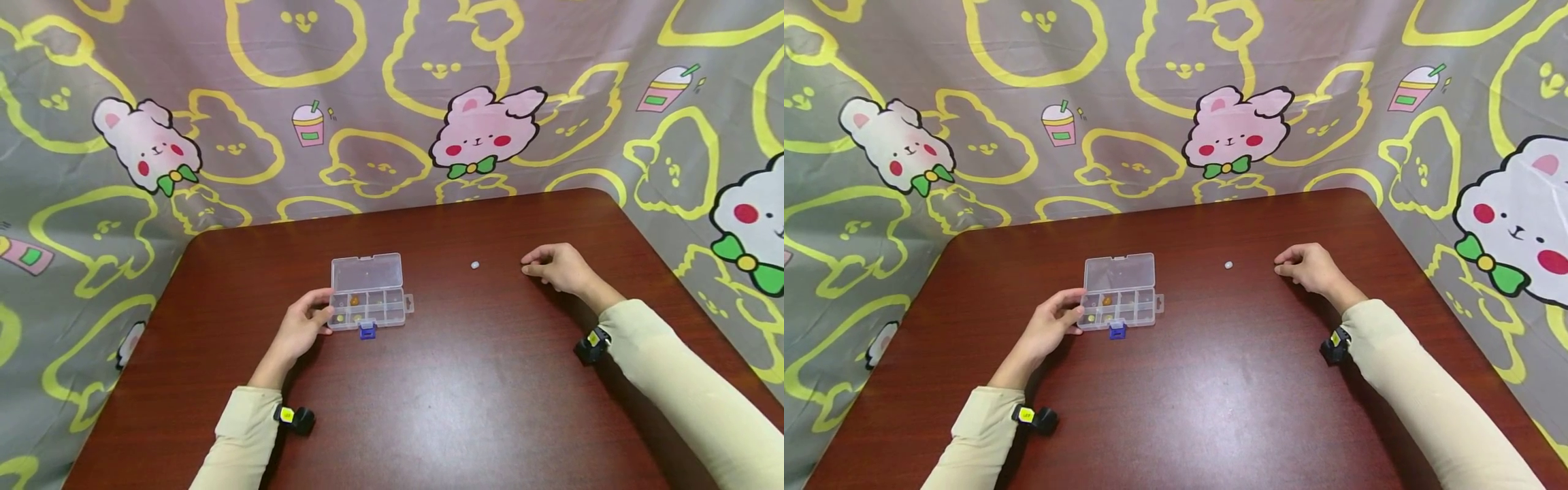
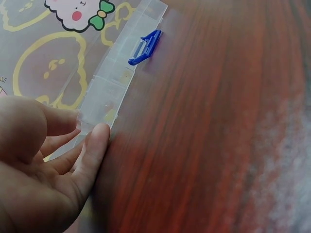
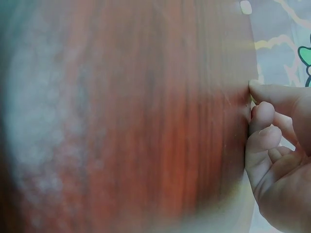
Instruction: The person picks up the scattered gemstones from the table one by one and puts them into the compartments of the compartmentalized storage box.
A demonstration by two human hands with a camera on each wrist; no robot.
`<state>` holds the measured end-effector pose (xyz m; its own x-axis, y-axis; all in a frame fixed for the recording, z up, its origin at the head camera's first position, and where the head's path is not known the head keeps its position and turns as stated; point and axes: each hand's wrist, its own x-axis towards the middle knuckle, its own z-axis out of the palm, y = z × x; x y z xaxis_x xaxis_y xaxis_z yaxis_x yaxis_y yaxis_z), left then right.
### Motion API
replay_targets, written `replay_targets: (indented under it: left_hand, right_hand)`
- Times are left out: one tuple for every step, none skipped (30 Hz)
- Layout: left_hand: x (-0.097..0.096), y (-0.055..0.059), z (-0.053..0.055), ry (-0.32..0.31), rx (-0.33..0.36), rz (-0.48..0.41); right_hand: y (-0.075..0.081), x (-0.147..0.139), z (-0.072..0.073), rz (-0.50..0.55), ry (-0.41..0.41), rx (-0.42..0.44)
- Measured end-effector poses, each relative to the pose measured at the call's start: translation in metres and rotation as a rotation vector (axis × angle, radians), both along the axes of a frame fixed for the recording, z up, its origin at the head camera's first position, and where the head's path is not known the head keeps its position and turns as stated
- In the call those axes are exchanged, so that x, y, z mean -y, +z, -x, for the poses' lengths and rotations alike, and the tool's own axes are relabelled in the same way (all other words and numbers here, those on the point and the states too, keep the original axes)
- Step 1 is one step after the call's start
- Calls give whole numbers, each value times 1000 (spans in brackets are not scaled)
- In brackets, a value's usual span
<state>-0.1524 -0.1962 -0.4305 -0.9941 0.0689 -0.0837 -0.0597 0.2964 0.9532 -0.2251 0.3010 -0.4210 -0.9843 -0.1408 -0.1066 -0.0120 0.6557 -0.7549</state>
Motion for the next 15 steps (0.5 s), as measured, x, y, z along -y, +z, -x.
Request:
replay_targets:
  left_hand:
    - [0,0,0,2,1,0]
    - [0,-1,0,3,1,-1]
    - [0,-1,0,5,3,-2]
    - [0,-1,0,5,4,-2]
    - [0,-1,0,6,4,-4]
    - [0,-1,0,6,6,-4]
    - [0,-1,0,7,7,-5]
    - [0,-1,0,5,7,-5]
    - [0,0,0,5,6,-6]
    - [0,0,0,3,6,-6]
    - [0,0,0,3,6,-6]
    - [0,0,0,2,6,-6]
    - [0,0,0,1,6,-5]
    - [0,0,0,-1,6,-5]
    - [0,0,1,-1,6,-5]
  right_hand:
    - [0,0,0,0,1,-1]
    - [0,0,0,-1,2,-1]
    - [0,0,0,0,2,1]
    - [0,0,0,0,3,1]
    - [0,0,0,2,2,2]
    - [0,0,0,4,3,2]
    - [-1,0,1,6,2,2]
    - [-1,0,1,8,5,0]
    - [-1,0,1,10,4,0]
    - [-1,0,1,11,3,0]
    - [0,0,0,13,1,1]
    - [0,0,0,11,1,1]
    - [0,0,0,10,1,2]
    - [0,0,0,9,2,2]
    - [0,0,0,7,-1,4]
